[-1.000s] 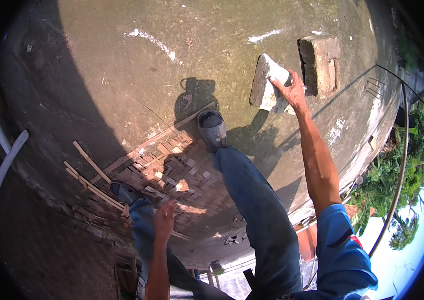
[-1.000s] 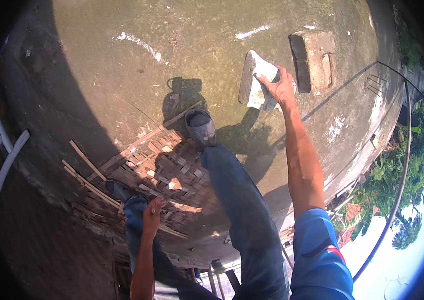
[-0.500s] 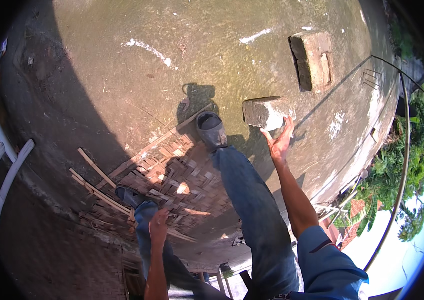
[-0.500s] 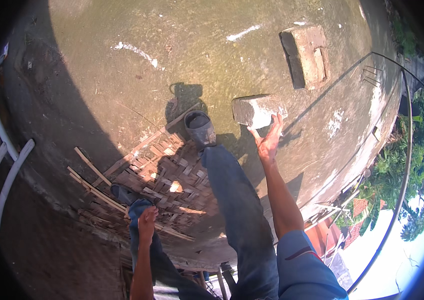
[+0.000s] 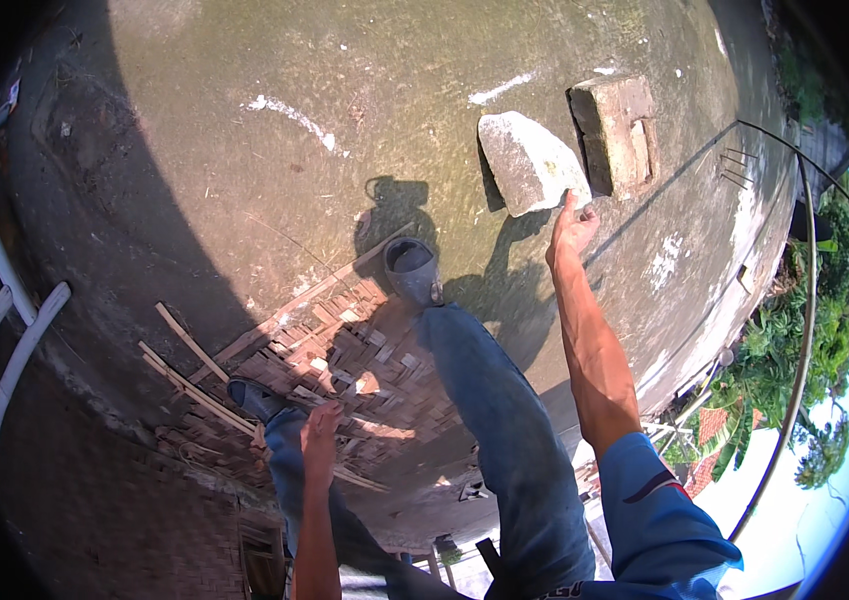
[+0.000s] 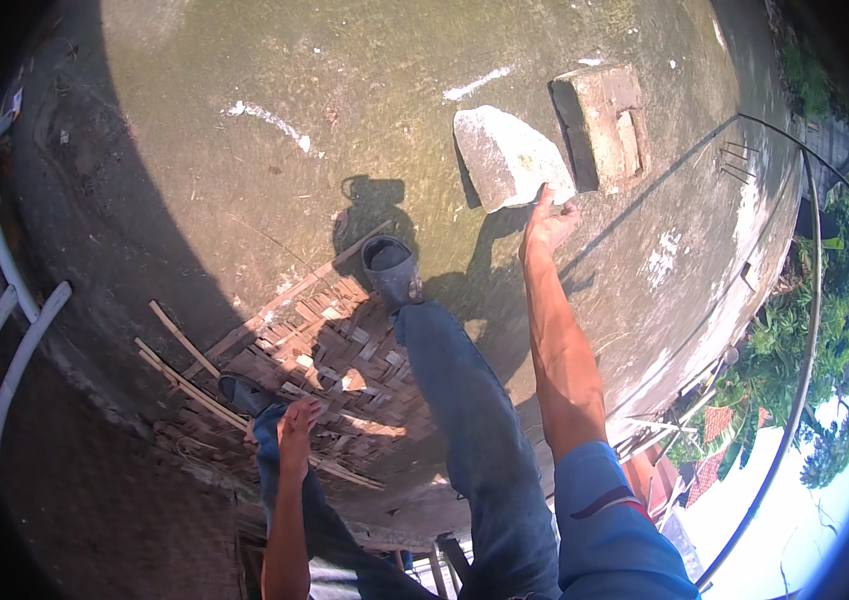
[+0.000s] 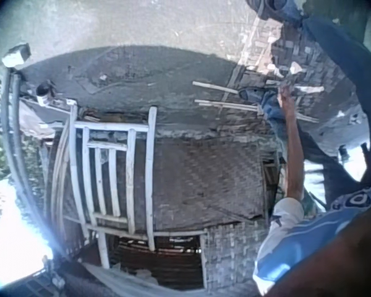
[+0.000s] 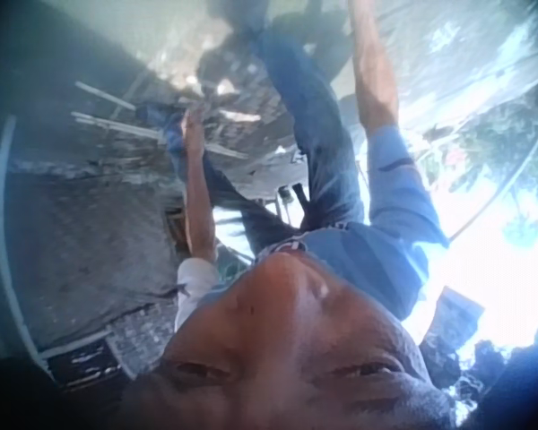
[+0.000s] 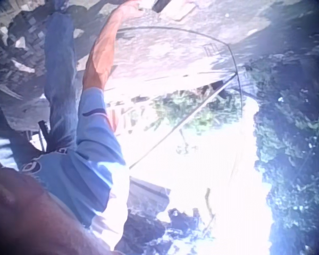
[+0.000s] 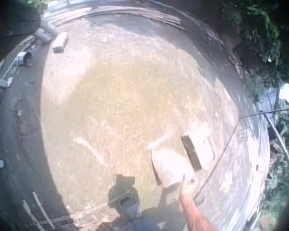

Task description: The person gathers tools and a wooden plank on a concrete patio, then sits down and uses a knife to cut thin strips from the plank. The person handles a stone, a blue bag, and a wooden plank, and uses a knife and a metal tool.

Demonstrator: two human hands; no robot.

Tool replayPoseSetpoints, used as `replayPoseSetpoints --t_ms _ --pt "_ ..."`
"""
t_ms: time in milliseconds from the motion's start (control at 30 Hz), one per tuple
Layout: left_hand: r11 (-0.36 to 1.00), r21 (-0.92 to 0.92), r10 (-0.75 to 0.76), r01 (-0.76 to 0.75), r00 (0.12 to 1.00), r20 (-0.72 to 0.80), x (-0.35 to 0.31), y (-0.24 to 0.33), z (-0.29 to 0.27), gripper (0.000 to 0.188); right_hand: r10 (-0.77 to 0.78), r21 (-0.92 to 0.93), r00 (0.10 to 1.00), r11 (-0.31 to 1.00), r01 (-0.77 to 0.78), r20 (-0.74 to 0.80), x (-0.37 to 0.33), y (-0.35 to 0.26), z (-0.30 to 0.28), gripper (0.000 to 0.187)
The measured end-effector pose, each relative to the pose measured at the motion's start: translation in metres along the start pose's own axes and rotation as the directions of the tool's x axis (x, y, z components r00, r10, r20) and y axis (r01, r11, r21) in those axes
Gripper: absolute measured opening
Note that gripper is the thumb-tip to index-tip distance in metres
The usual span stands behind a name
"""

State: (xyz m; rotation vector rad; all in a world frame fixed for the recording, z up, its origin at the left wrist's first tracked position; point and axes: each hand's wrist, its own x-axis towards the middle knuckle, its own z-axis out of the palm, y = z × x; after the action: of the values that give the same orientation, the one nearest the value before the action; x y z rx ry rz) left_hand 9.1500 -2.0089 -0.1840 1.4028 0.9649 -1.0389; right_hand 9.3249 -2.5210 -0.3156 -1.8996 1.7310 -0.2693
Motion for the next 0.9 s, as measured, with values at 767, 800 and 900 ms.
replayPoseSetpoints --t_ms 767,800,900 --pt "0.983 -0.156 -0.094 0.097 0.995 0.026 -0.02 0.02 0.016 0.052 0.368 0.289 0.72 0.736 -0.612 0.588 -0.079 -0.05 0.016 0.074" --pt "0.981 -0.166 -0.096 0.099 0.995 0.027 -0.024 0.024 0.017 0.053 0.271 0.243 0.791 0.853 -0.461 0.548 -0.107 -0.046 0.009 0.079" --pt "0.964 -0.256 -0.064 0.064 0.998 0.008 -0.036 0.044 0.016 0.054 0.059 -0.21 0.838 0.975 0.067 0.542 -0.202 -0.056 -0.017 0.097"
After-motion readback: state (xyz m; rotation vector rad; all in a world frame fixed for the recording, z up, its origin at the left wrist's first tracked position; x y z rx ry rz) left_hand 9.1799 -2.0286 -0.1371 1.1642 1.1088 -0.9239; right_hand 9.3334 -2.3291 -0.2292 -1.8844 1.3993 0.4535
